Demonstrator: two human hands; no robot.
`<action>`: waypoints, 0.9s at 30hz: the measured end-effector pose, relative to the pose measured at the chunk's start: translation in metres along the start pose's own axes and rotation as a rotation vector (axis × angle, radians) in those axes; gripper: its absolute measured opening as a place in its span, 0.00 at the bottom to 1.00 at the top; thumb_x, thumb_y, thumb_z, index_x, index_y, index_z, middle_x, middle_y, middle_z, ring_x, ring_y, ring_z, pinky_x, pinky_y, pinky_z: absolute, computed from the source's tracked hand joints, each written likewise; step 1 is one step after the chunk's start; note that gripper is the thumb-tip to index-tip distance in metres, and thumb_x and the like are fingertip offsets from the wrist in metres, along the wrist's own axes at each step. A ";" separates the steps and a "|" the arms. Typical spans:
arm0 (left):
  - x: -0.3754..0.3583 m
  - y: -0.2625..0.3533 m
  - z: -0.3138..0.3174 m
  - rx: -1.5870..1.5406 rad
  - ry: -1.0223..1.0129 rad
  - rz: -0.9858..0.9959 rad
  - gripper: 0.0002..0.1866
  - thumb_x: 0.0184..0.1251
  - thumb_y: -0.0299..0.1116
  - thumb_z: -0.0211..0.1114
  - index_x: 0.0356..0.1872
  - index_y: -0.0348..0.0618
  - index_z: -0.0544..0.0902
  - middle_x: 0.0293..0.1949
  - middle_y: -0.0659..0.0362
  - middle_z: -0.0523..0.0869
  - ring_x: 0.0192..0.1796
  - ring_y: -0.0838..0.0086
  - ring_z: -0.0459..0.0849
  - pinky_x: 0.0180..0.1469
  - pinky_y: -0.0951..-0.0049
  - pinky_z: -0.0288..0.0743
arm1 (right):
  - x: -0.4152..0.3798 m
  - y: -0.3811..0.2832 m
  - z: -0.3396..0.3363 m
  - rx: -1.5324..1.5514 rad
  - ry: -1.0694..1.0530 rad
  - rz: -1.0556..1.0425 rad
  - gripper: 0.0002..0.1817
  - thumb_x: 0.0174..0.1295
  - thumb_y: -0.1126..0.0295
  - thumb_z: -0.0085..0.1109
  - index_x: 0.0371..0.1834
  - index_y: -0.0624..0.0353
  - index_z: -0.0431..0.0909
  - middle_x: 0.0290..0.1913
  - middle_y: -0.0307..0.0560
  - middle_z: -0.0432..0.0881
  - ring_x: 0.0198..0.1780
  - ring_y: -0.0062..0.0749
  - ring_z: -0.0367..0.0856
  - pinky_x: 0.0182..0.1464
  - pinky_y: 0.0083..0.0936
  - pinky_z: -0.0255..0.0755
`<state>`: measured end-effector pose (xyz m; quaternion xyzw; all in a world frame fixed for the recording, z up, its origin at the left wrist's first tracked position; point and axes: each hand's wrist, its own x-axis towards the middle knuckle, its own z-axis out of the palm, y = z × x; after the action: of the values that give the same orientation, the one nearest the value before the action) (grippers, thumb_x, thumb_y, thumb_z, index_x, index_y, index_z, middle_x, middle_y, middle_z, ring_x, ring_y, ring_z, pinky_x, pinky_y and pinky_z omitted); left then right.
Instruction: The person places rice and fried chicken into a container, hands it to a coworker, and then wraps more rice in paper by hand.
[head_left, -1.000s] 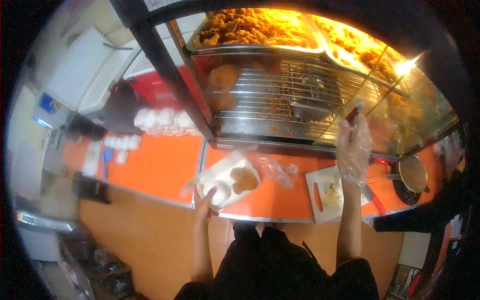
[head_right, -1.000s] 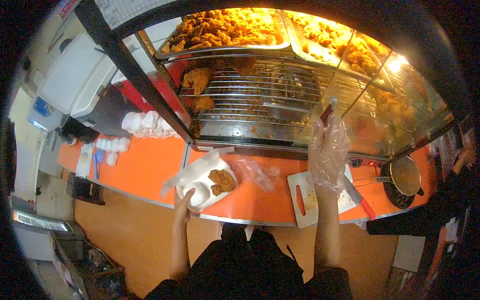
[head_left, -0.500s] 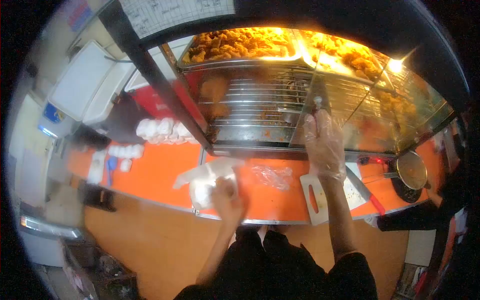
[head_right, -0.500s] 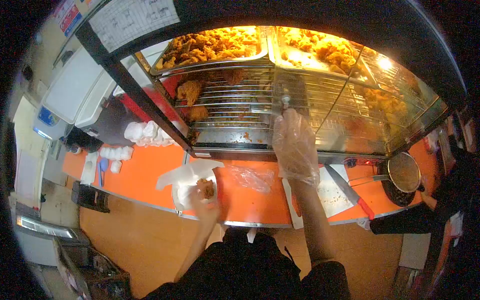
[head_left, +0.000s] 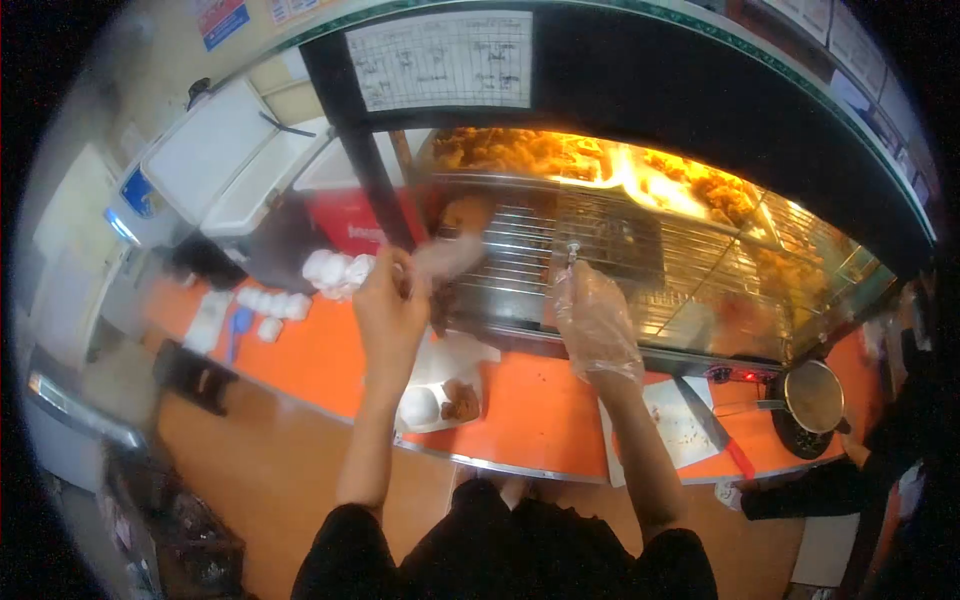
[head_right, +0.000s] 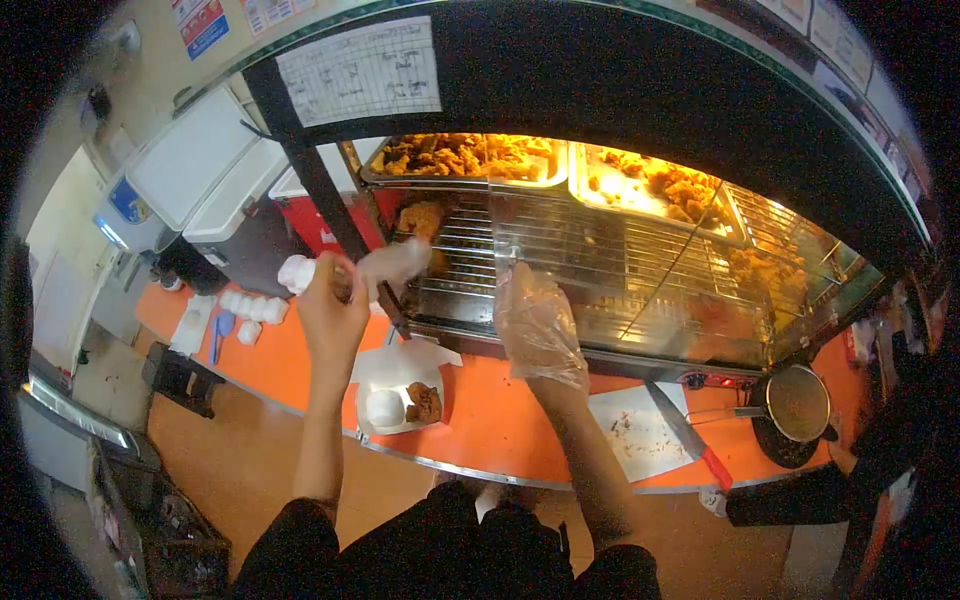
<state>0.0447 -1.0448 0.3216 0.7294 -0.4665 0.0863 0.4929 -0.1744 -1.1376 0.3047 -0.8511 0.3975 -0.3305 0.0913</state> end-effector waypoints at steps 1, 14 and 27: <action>0.008 0.001 0.005 -0.074 0.051 0.041 0.08 0.57 0.26 0.67 0.36 0.41 0.76 0.25 0.49 0.82 0.27 0.59 0.83 0.30 0.63 0.74 | 0.004 -0.007 0.003 0.037 -0.026 0.003 0.20 0.73 0.56 0.41 0.47 0.63 0.73 0.42 0.68 0.78 0.48 0.61 0.76 0.51 0.51 0.68; -0.032 -0.054 -0.021 -0.155 0.254 0.308 0.20 0.62 0.28 0.64 0.53 0.36 0.71 0.49 0.51 0.72 0.48 0.68 0.73 0.49 0.67 0.71 | 0.057 -0.099 0.081 0.149 -0.101 -0.178 0.11 0.63 0.70 0.49 0.37 0.66 0.78 0.33 0.63 0.81 0.37 0.58 0.82 0.43 0.48 0.75; -0.186 -0.358 0.042 -0.514 -0.831 -0.404 0.18 0.76 0.40 0.51 0.47 0.30 0.78 0.47 0.47 0.80 0.50 0.61 0.76 0.56 0.62 0.69 | -0.029 -0.034 0.103 0.012 -0.166 -0.126 0.13 0.64 0.68 0.50 0.48 0.61 0.76 0.40 0.54 0.81 0.42 0.51 0.78 0.44 0.43 0.73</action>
<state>0.2020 -0.9394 -0.0372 0.6331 -0.4788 -0.4238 0.4363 -0.1009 -1.1045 0.2258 -0.8984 0.3320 -0.2662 0.1081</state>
